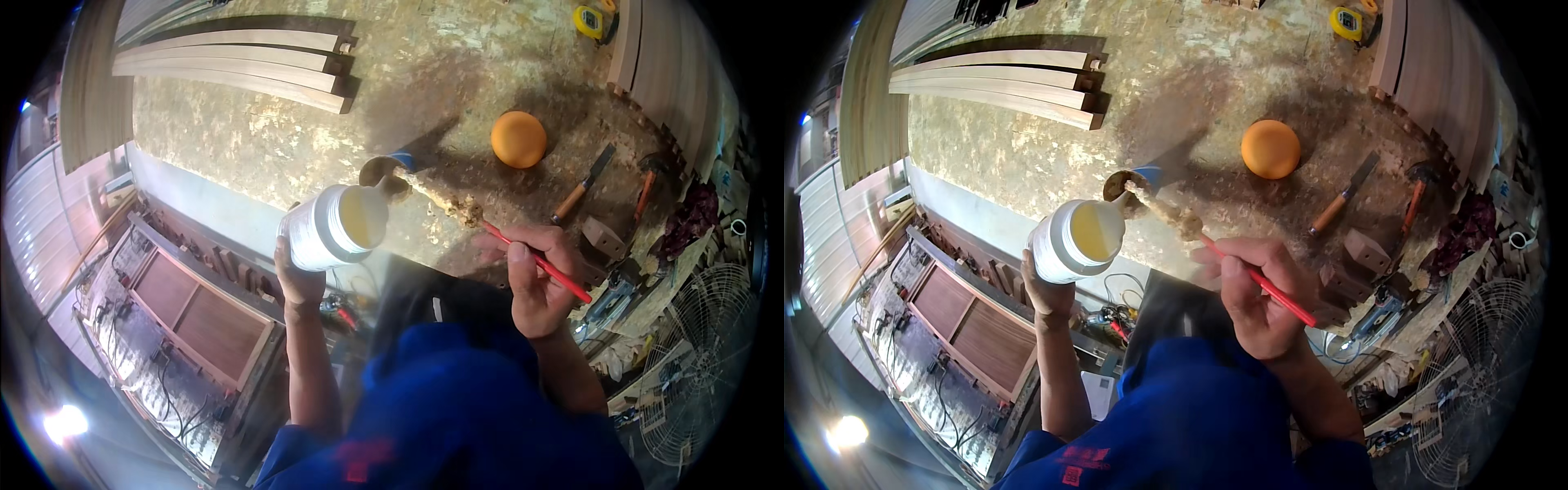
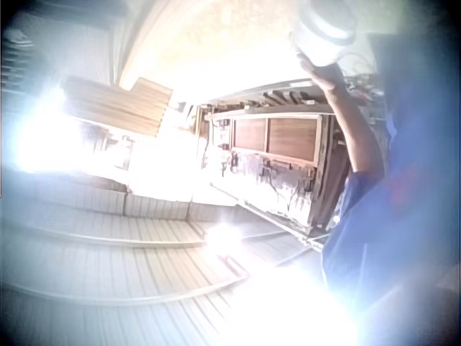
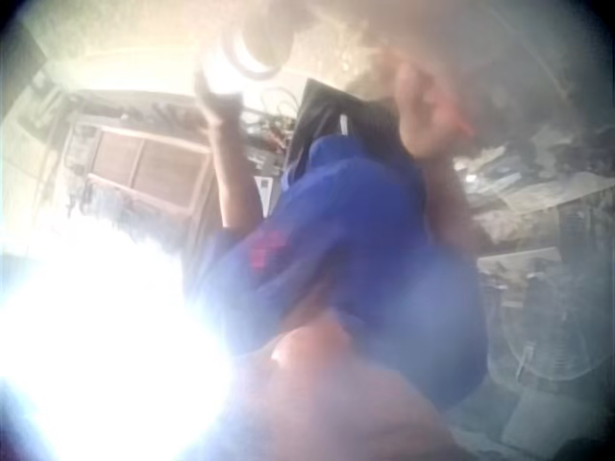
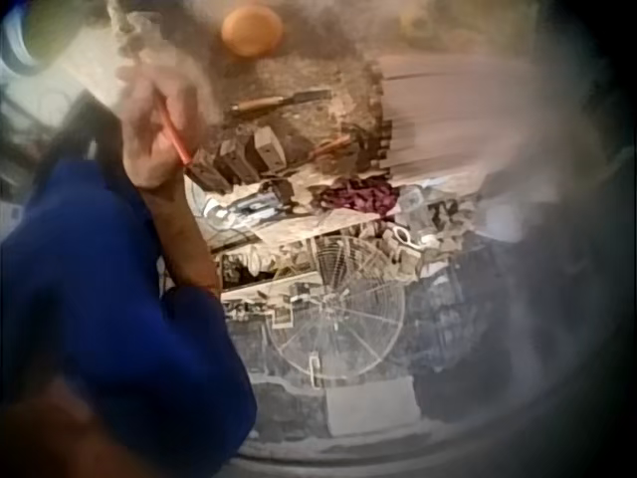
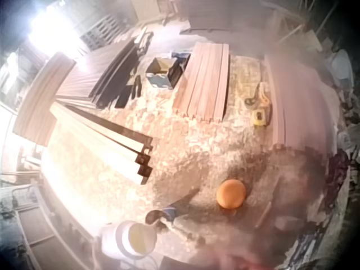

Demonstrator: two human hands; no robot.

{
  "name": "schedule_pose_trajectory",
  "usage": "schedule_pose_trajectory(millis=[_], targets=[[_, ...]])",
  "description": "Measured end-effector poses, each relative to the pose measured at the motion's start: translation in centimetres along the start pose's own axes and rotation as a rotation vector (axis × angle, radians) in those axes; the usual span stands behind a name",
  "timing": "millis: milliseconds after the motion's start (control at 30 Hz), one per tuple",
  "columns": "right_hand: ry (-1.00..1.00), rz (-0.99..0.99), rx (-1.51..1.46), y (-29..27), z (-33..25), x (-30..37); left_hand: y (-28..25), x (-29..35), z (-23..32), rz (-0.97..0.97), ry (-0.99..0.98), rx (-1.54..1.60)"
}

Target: The person pours a yellowish liquid into a small container, stirs it, and applies it to wooden planks. They then use a hand saw to cut a plank, a hammer to drive nails, and an orbital sander to smooth the surface. The person also uses a brush to apply a substance to the wood.

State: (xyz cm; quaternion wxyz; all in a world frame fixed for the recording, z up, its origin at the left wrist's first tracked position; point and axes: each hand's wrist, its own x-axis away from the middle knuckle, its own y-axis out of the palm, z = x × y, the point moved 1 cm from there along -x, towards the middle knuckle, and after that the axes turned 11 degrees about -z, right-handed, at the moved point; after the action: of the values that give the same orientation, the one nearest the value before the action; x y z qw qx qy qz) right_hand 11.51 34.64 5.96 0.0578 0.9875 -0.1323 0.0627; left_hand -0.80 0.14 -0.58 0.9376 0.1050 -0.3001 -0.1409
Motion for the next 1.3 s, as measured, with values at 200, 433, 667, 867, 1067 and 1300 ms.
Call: schedule_pose_trajectory(millis=[200, 433, 667, 867, 1067, 1300], targets=[[-0.084, -0.039, 0.064, 1.9, 0.7, -1.0, 0.8, -1.2, -1.4, 0.007, 0.052, 0.089], [-0.092, -0.068, 0.135, 4.3, 0.4, -1.2, 0.5, -1.7, -2.1, -0.026, 0.125, 0.041], [-0.118, -0.079, 0.273, 4.7, -0.2, -0.3, 0.5, -2.0, -3.4, 0.025, 0.148, 0.038], [-0.123, -0.105, 0.304, 5.4, 0.2, 1.1, 0.4, -2.5, -4.2, 0.021, 0.163, 0.191], [-0.208, -0.024, 0.334, 5.3, -0.3, 0.5, 0.9, -2.6, -3.9, 0.045, 0.201, 0.152], [-0.122, -0.082, 0.343, 5.3, 0.2, 0.1, 1.4, -2.4, -3.7, 0.055, 0.192, 0.113]])
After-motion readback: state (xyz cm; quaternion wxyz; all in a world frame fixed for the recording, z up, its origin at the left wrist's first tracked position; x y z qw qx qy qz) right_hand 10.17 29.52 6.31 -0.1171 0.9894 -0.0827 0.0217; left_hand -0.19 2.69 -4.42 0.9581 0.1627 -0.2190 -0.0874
